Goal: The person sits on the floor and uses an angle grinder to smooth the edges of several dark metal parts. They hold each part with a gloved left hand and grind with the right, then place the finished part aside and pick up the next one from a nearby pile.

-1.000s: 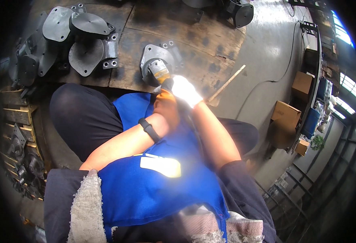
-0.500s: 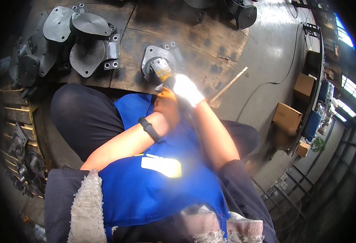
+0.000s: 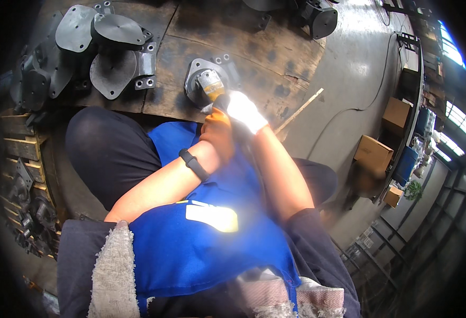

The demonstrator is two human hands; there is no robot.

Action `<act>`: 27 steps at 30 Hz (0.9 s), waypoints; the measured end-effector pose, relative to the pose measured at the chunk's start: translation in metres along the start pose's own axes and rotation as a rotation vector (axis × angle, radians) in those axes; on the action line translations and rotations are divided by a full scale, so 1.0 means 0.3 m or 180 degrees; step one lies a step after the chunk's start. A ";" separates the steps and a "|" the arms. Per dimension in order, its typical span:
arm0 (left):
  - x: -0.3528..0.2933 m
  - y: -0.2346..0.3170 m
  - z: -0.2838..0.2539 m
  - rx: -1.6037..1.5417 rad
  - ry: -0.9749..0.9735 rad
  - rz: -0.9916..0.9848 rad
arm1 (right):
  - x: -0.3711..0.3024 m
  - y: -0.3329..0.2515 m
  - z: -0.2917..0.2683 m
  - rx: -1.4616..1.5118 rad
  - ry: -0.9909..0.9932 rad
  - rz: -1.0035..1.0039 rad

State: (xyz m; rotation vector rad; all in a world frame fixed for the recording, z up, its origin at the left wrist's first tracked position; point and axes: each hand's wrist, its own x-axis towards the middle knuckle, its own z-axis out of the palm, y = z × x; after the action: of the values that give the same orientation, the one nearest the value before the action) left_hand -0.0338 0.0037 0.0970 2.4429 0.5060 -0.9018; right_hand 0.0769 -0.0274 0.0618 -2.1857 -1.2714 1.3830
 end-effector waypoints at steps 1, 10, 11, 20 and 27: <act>0.004 -0.002 -0.004 -0.0108 0.0001 -0.0099 | 0.007 -0.007 -0.003 0.0092 -0.0069 0.0022; 0.042 -0.011 0.017 -0.0620 0.0005 -0.0296 | 0.013 -0.085 -0.041 -0.0360 -0.0196 0.0313; 0.038 -0.009 0.011 -0.0660 0.0001 -0.0317 | 0.012 -0.085 -0.038 -0.0315 -0.0174 0.0274; -0.039 0.009 -0.042 -0.0608 0.0278 -0.0636 | 0.002 -0.045 -0.016 -0.0227 0.0107 -0.0198; -0.033 0.040 -0.020 -0.0642 0.0323 -0.0714 | -0.046 -0.125 -0.043 0.0412 -0.0157 0.0341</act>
State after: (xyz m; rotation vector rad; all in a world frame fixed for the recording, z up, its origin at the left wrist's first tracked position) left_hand -0.0319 -0.0044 0.1114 2.2868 0.8778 -0.7739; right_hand 0.0651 -0.0134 0.0996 -2.1723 -1.0621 1.5237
